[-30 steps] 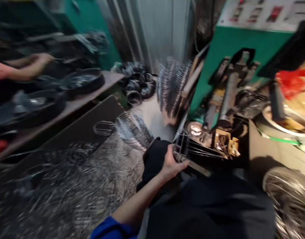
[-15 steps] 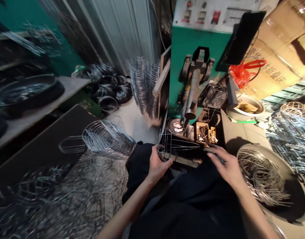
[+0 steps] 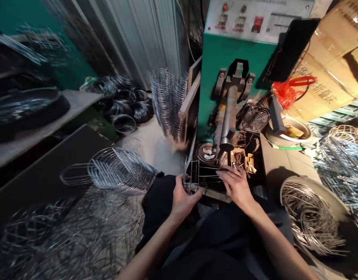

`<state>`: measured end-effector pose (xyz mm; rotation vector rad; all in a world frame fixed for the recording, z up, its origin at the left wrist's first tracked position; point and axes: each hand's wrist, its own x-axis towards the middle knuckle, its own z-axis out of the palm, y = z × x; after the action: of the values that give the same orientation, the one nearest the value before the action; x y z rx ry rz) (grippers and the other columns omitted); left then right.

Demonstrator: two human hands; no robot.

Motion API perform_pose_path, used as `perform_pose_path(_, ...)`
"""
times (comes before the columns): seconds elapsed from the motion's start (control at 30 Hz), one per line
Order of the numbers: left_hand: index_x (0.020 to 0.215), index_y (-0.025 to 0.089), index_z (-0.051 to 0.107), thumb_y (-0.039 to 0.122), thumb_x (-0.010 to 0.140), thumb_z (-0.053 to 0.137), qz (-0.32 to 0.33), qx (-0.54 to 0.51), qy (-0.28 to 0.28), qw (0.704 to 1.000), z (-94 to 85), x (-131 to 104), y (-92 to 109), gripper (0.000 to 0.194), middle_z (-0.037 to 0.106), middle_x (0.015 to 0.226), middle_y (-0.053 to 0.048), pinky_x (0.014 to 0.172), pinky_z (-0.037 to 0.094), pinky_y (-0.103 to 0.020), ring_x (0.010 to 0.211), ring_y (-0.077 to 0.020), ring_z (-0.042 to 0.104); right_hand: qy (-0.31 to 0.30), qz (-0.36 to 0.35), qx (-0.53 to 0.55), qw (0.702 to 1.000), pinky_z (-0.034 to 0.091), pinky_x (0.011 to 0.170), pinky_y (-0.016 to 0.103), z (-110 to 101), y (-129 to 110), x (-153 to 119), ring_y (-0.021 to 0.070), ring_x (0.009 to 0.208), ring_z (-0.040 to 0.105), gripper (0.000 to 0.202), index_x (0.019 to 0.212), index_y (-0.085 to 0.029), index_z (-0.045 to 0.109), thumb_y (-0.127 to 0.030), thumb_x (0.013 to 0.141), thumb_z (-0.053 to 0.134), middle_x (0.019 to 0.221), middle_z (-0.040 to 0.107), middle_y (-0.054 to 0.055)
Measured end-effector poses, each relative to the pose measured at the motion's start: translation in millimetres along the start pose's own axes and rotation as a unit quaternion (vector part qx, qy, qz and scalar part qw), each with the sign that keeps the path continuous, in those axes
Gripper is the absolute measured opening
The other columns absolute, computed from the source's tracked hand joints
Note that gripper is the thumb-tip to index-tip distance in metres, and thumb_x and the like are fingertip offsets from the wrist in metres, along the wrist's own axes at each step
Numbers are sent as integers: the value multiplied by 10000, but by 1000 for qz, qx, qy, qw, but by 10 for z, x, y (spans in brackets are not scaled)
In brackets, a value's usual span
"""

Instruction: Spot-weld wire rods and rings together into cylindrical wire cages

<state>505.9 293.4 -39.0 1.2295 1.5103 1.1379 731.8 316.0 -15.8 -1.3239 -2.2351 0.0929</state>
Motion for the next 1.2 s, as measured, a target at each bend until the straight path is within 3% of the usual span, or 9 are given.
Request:
perform_pose_path(0.13,1117,201,472,366,689,799,1,-4,3,1000,20,34,-10,564,623,1049,-32,715,519,-256,809,-148,635,35,-1,45,998,406,962,427,-83,12,94,251,1136,614,207,1093,-244,710,-241,1001,525,1017,745,55)
perform_pose_path(0.43,1154,203,461,412,683,808,13,-9,12,1000,86,241,-28,621,610,1115,-65,669,522,-260,784,-149,638,57,3,38,998,444,824,417,-134,65,269,263,949,592,211,1069,-244,740,-265,994,544,934,743,46)
perform_pose_path(0.73,1151,199,471,440,661,809,1,-15,18,1000,75,274,76,642,623,1095,-66,574,502,-241,627,-108,588,69,-3,75,995,539,837,394,-115,99,343,252,970,603,236,1071,-235,747,-220,985,527,932,743,55)
perform_pose_path(1.07,1124,193,477,446,678,792,15,18,27,999,81,322,31,602,618,958,-23,549,456,-236,574,-93,523,89,-14,70,993,524,857,387,-46,95,391,252,1007,596,217,1070,-222,735,-199,987,535,977,738,49)
perform_pose_path(1.2,1124,194,486,436,674,794,30,32,24,999,41,366,29,597,621,977,-29,576,462,-245,605,-100,528,99,10,18,995,487,849,408,-53,150,350,265,946,571,187,994,-214,724,-261,990,542,918,715,65)
